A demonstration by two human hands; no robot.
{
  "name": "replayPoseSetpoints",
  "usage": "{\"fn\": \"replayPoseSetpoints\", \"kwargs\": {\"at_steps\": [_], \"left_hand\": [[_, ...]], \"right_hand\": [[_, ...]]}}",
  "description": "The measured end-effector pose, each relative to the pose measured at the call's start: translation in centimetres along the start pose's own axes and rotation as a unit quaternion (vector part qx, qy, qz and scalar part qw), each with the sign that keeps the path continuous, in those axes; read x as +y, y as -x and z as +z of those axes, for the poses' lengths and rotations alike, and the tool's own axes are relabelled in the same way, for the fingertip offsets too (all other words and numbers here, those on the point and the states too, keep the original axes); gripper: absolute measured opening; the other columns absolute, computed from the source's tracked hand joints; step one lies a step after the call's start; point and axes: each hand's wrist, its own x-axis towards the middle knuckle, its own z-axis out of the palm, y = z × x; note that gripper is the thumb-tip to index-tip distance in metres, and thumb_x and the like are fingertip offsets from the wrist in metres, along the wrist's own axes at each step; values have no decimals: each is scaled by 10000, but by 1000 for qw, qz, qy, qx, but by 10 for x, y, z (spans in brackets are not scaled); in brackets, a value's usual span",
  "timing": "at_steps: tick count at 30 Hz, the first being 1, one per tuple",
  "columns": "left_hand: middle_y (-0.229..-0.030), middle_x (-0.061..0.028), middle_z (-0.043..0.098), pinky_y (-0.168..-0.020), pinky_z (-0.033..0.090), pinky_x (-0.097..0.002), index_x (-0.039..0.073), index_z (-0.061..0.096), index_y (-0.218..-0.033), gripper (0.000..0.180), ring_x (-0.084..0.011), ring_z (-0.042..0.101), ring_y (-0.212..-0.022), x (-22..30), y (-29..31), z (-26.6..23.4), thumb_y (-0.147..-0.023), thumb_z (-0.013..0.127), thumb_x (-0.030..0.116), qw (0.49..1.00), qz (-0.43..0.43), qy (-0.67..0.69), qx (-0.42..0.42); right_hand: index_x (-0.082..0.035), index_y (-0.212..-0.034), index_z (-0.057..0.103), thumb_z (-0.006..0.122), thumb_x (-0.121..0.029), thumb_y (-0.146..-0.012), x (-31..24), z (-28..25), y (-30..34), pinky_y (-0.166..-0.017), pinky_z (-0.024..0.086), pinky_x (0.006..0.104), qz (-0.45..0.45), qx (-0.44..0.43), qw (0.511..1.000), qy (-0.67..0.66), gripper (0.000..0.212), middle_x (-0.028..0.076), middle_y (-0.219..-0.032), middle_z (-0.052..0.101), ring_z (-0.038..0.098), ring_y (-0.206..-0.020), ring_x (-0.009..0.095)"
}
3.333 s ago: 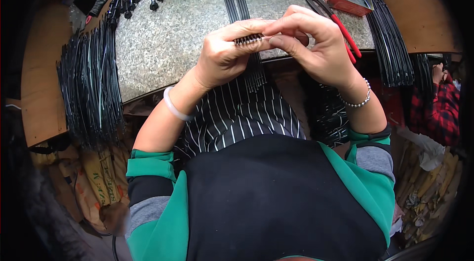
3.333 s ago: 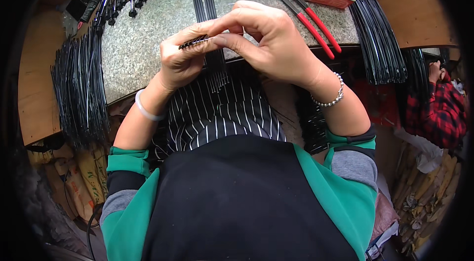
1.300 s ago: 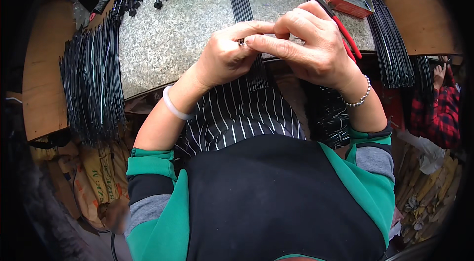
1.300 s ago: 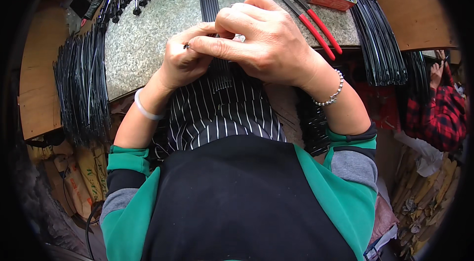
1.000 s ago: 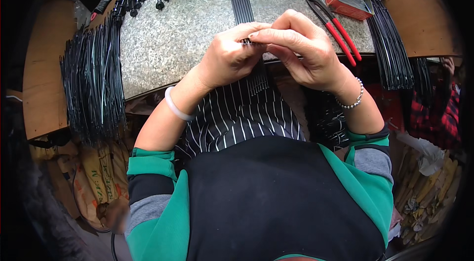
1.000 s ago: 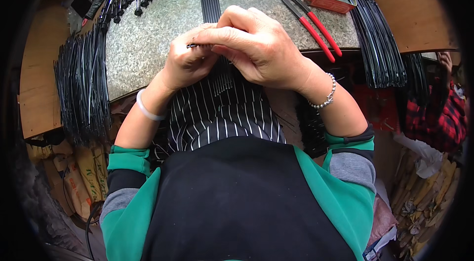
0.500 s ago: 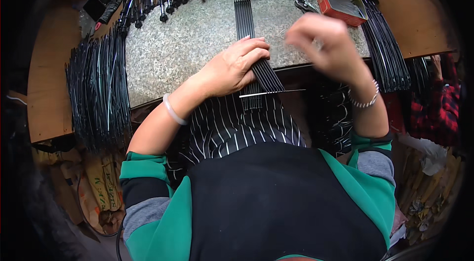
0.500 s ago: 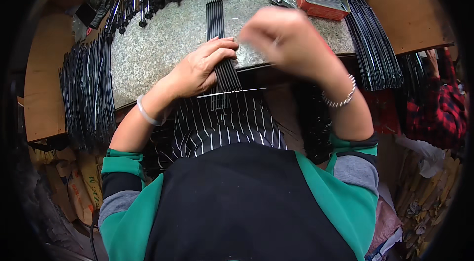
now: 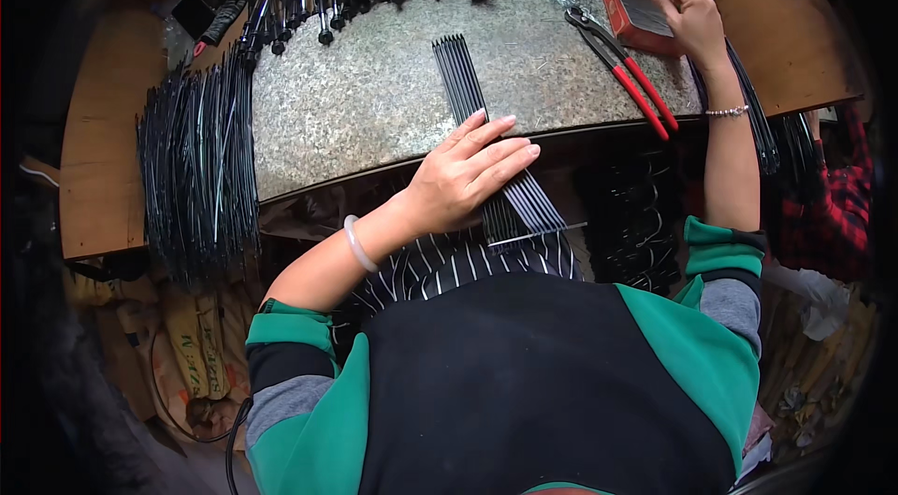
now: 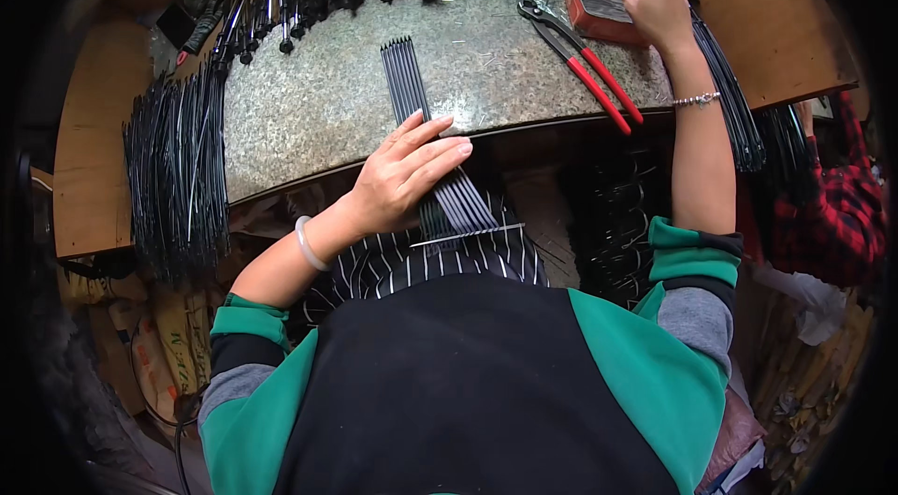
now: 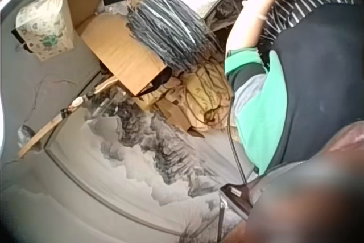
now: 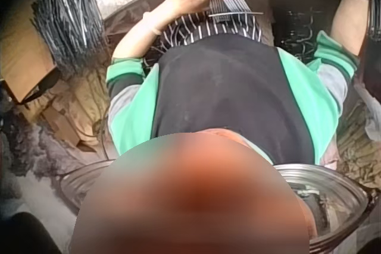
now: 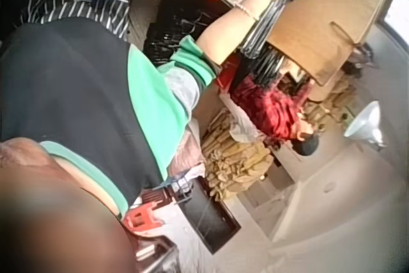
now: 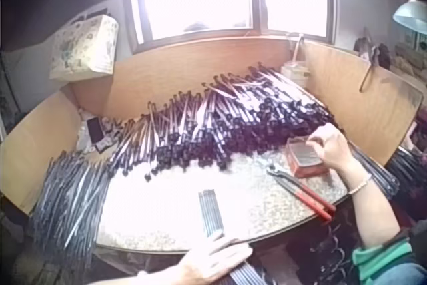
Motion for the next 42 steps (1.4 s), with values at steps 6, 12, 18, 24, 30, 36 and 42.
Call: {"fn": "replayPoseSetpoints", "kwargs": {"at_steps": [6,12,18,24,30,36,42], "left_hand": [[-1056,-164,614,-967,379,-491,-10,457,-1215,672,-313,569,-1068,38,17,-50,-675,757,256,959,-21,262,105],[-1127,-226,573,-958,389,-490,7,641,-1002,598,-384,532,-1101,35,34,-79,-579,766,410,985,-36,167,-26],[-1124,-236,569,-936,413,-496,9,615,-1047,653,-379,535,-1098,25,48,-76,-602,730,473,984,-13,170,-40],[-1107,-231,580,-934,419,-489,-14,604,-1050,647,-371,546,-1085,22,50,-75,-626,729,458,986,-5,162,-41],[-1106,-231,580,-940,416,-485,-34,595,-1053,645,-366,549,-1083,22,50,-77,-641,723,447,985,-16,166,-47],[-1112,-237,575,-942,414,-487,-9,601,-1061,640,-378,542,-1087,19,50,-80,-638,714,458,982,-10,180,-58],[-1116,-241,569,-935,417,-493,32,614,-1061,630,-390,537,-1088,16,54,-80,-634,695,489,979,0,193,-61]], "right_hand": [[-72,-809,660,691,-72,-732,-114,-1,64,-611,368,310,-157,36,975,-153,82,17,-668,547,447,-618,174],[-95,-939,659,671,-62,-720,-159,42,127,-673,356,325,-140,53,977,-153,222,20,-634,444,446,-627,196],[-99,-958,658,664,-57,-713,-164,49,135,-710,351,327,-118,73,980,-145,248,16,-635,435,451,-635,194],[-102,-961,658,658,-67,-720,-166,48,136,-724,346,333,-111,70,981,-145,244,16,-631,428,448,-636,192],[-107,-954,663,661,-74,-719,-167,49,135,-728,340,331,-111,65,981,-148,237,12,-630,428,445,-639,189],[-133,-982,670,680,-78,-704,-168,52,139,-725,333,331,-121,66,978,-159,284,-7,-650,436,440,-680,177],[-145,-1002,670,685,-72,-698,-171,54,140,-761,342,336,-111,69,982,-138,313,-15,-686,447,439,-708,173]]}}
